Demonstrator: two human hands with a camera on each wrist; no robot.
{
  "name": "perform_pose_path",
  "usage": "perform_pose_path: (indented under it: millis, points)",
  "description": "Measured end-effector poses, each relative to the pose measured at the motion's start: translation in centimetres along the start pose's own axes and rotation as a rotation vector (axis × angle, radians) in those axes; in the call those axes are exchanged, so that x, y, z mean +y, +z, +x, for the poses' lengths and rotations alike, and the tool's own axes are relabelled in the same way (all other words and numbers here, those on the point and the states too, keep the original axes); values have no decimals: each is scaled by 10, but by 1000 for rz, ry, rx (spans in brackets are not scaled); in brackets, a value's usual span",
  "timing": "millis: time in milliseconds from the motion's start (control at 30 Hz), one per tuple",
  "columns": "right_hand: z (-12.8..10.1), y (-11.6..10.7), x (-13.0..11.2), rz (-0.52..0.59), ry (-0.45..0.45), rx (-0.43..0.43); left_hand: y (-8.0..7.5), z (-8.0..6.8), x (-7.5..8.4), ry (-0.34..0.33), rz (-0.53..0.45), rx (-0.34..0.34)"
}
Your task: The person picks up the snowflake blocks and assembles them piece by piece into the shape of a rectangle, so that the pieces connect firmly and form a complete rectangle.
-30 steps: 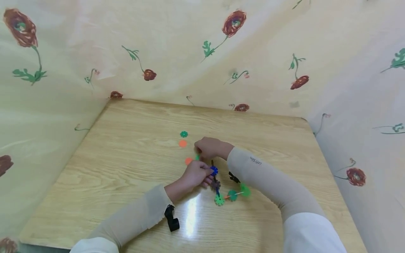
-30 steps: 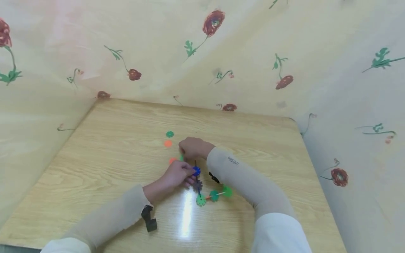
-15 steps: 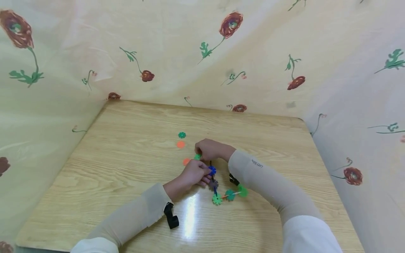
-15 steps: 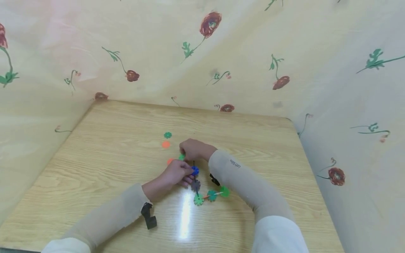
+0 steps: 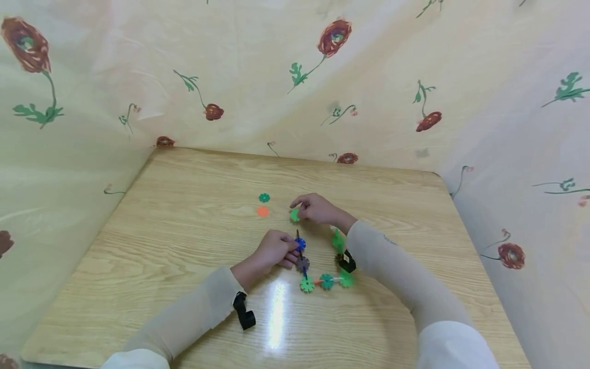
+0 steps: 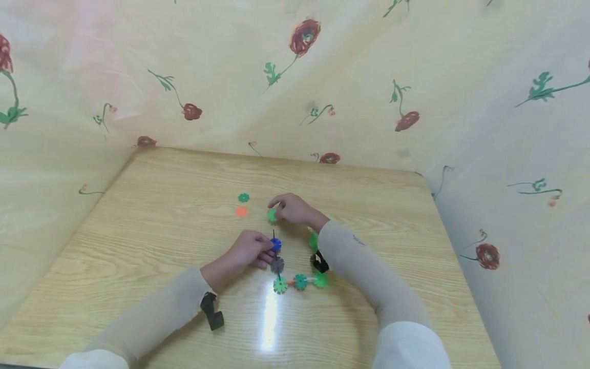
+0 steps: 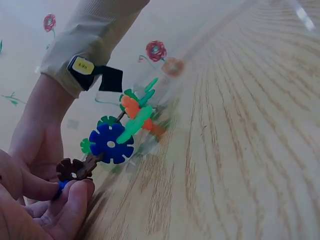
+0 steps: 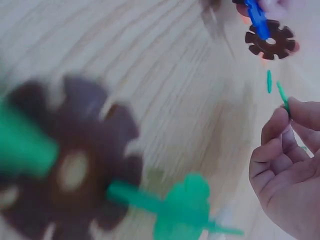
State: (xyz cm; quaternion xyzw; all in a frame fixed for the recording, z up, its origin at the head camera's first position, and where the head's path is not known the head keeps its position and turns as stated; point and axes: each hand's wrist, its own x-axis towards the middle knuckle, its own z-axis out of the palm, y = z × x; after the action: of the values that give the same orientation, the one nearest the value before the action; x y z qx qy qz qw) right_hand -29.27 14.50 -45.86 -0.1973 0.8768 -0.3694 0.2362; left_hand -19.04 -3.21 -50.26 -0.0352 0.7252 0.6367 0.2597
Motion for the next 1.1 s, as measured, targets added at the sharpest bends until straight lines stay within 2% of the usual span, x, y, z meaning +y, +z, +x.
perform_pose_path:
  millis: [100, 367, 833, 1100]
  points:
    - [-6, -4, 1, 52, -3, 13, -3, 0, 2, -1, 1, 2]
    - [-16, -5, 1, 88, -19, 26, -6, 0, 9, 36, -8, -1]
    - [-22, -3, 5, 97, -59, 22, -6, 2, 15, 27, 23, -37]
    - [-26, -4, 4, 111, -52, 15, -4, 3, 18, 23, 52, -37]
